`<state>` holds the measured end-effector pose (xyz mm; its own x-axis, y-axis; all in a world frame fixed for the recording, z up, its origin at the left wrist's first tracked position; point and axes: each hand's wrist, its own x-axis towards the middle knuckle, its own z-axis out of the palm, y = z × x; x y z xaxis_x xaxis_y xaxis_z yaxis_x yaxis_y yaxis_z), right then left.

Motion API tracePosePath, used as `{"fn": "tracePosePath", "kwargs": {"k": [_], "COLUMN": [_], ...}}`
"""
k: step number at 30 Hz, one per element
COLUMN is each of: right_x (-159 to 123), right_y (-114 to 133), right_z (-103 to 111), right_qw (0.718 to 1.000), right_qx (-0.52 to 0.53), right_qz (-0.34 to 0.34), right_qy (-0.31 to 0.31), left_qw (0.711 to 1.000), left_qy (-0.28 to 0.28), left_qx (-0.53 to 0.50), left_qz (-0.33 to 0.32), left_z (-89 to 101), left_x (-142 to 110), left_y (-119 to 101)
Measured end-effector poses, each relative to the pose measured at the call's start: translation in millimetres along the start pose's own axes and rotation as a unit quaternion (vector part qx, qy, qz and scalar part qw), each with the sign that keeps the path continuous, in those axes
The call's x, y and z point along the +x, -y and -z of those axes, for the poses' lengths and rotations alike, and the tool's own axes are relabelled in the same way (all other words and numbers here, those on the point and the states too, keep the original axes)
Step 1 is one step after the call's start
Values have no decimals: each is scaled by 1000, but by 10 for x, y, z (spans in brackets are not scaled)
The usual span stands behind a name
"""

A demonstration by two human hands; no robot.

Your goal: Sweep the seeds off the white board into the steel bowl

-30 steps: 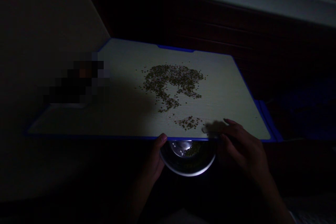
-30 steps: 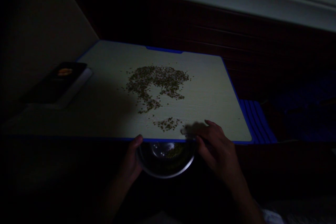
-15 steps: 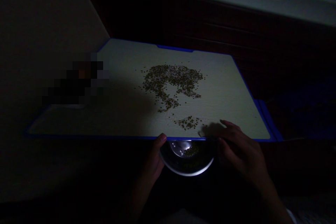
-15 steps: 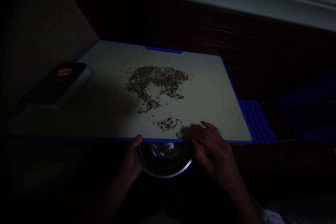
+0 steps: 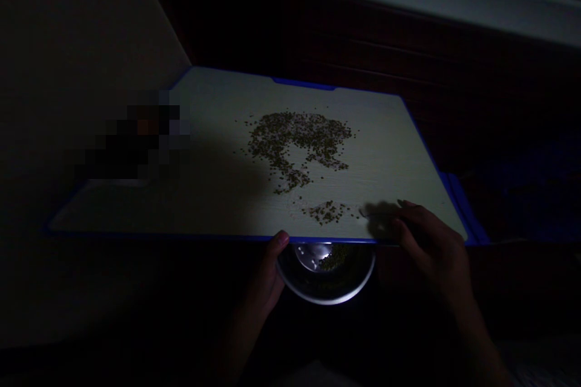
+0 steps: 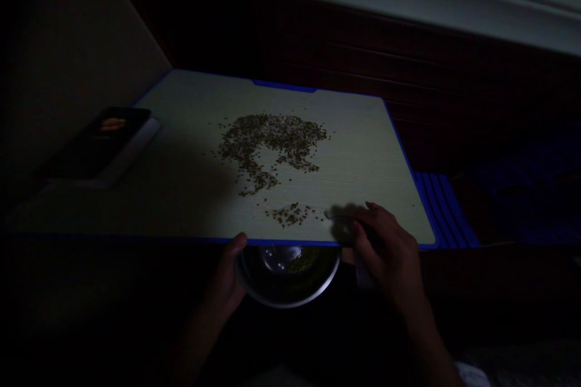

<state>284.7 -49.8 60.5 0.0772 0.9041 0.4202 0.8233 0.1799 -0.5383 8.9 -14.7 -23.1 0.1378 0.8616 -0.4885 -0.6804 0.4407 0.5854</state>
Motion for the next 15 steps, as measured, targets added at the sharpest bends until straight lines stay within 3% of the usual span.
{"fn": "tracePosePath", "kwargs": {"k": [4, 9, 15], "right_x": [26, 64, 62], "right_y": [15, 112, 220], "right_z": [-37, -109, -128], "right_qw": [1000, 999, 997], "right_qx": [3, 21, 36], "right_qz": [-9, 39, 56], "right_qy": [4, 2, 28], "left_qw": [1000, 1000, 1000], "left_qy": [-2, -15, 17], "left_qx": [3, 8, 2], "left_qz": [6, -4, -6], "left_z": [0, -8, -7], "left_x": [2, 9, 6], "left_y": [-1, -5, -1]}}
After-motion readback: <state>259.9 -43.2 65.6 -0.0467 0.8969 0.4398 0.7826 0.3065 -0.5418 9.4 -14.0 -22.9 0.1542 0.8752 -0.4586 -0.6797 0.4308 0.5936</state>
